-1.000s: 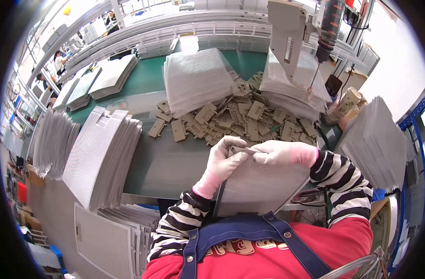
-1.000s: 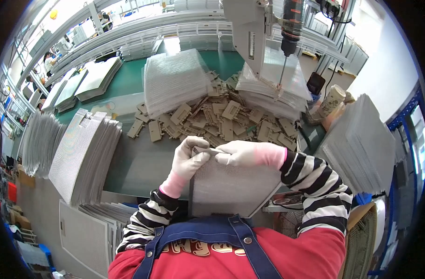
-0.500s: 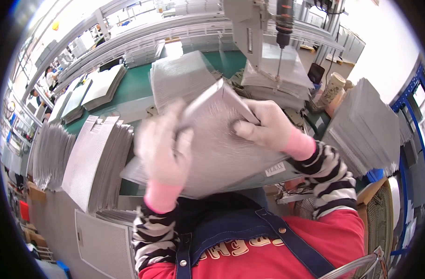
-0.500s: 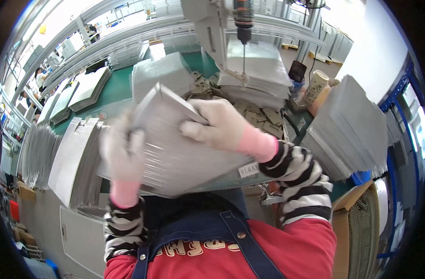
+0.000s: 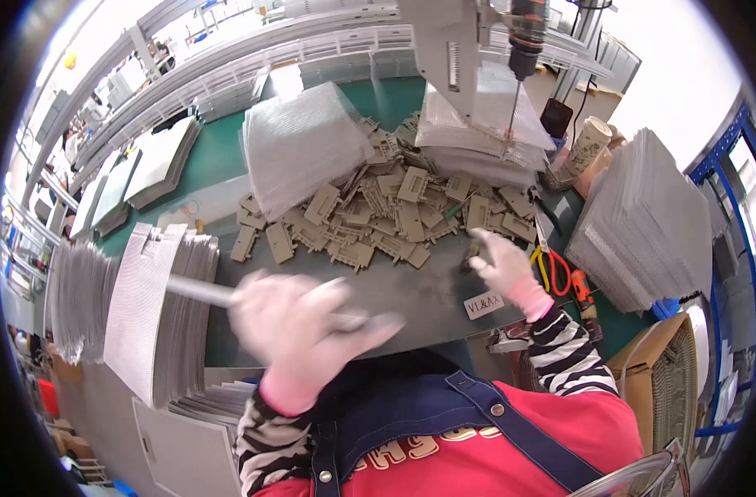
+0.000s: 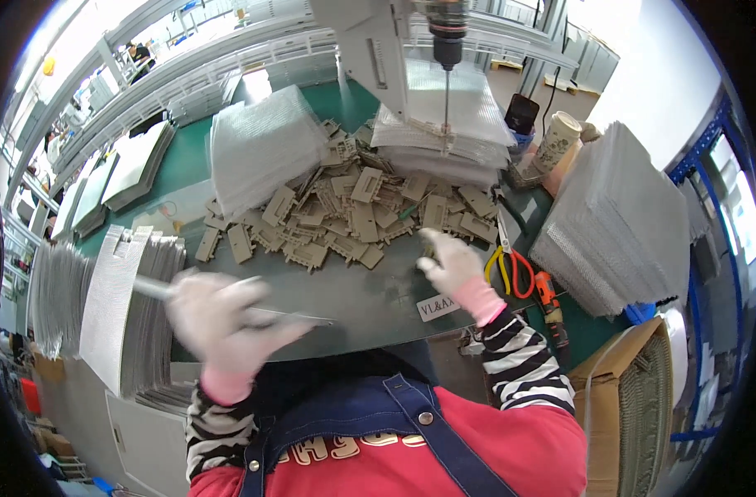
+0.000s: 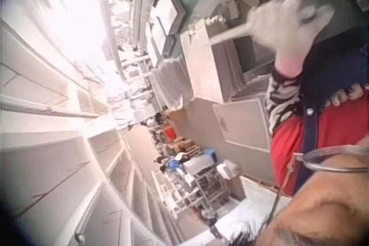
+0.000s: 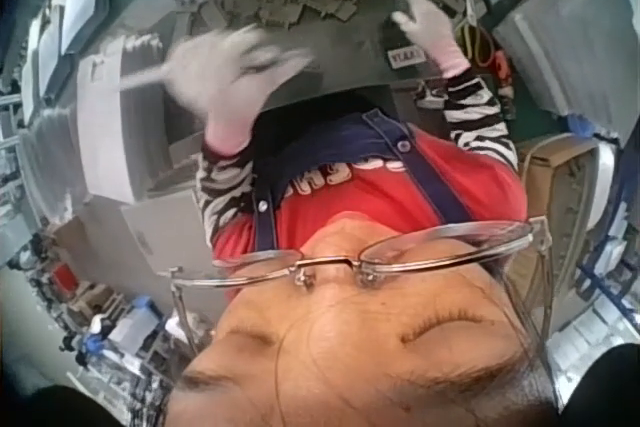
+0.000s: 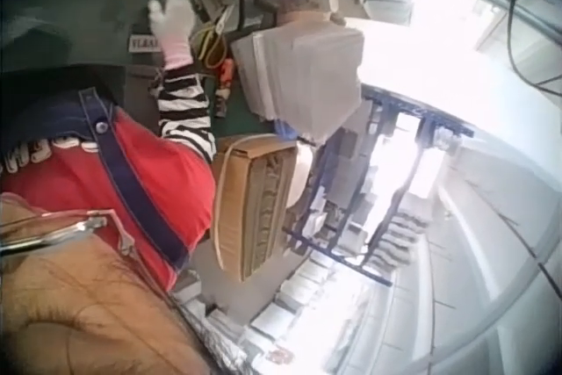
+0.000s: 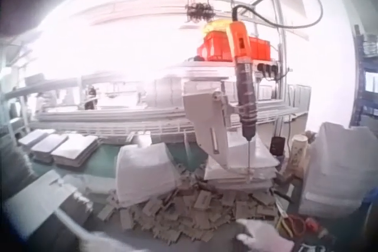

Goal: Assembling air filters by attaching metal frames and handles using an electric screwdriver.

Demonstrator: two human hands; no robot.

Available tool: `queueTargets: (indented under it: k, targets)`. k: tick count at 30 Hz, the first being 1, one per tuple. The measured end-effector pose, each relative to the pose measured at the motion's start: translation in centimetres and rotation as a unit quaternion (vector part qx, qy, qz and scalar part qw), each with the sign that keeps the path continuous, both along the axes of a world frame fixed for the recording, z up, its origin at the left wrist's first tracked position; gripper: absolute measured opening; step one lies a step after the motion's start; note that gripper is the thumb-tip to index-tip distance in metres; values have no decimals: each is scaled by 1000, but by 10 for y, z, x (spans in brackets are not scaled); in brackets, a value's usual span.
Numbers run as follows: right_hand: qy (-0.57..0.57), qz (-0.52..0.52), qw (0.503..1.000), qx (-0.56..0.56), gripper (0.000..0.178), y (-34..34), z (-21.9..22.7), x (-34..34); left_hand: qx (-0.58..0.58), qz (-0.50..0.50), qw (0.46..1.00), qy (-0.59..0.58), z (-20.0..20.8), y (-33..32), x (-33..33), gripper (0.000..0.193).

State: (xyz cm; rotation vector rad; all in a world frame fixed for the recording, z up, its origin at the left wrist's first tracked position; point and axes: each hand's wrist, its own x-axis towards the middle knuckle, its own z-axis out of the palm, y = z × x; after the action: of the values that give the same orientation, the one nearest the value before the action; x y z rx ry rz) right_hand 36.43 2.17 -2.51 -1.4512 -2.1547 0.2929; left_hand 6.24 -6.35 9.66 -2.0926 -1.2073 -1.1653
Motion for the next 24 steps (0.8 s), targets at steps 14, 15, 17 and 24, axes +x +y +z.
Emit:
queueTargets:
  k: [14,15,17,24]
  targets:
    - [210,153,947,-188,24,-12,165,-31,-109,-88,988,56,-10,47,15,44]
    - [133,242,958,-76,25,-5,176,-34,-112,-68,989,70,-9,47,16,44]
    - [2,335,942,30,28,2,185,-43,-115,-53,989,79,-6,52,20,43]
    - [299,240,922,47,22,-10,212,-44,-23,-43,998,30,-18,56,22,44]
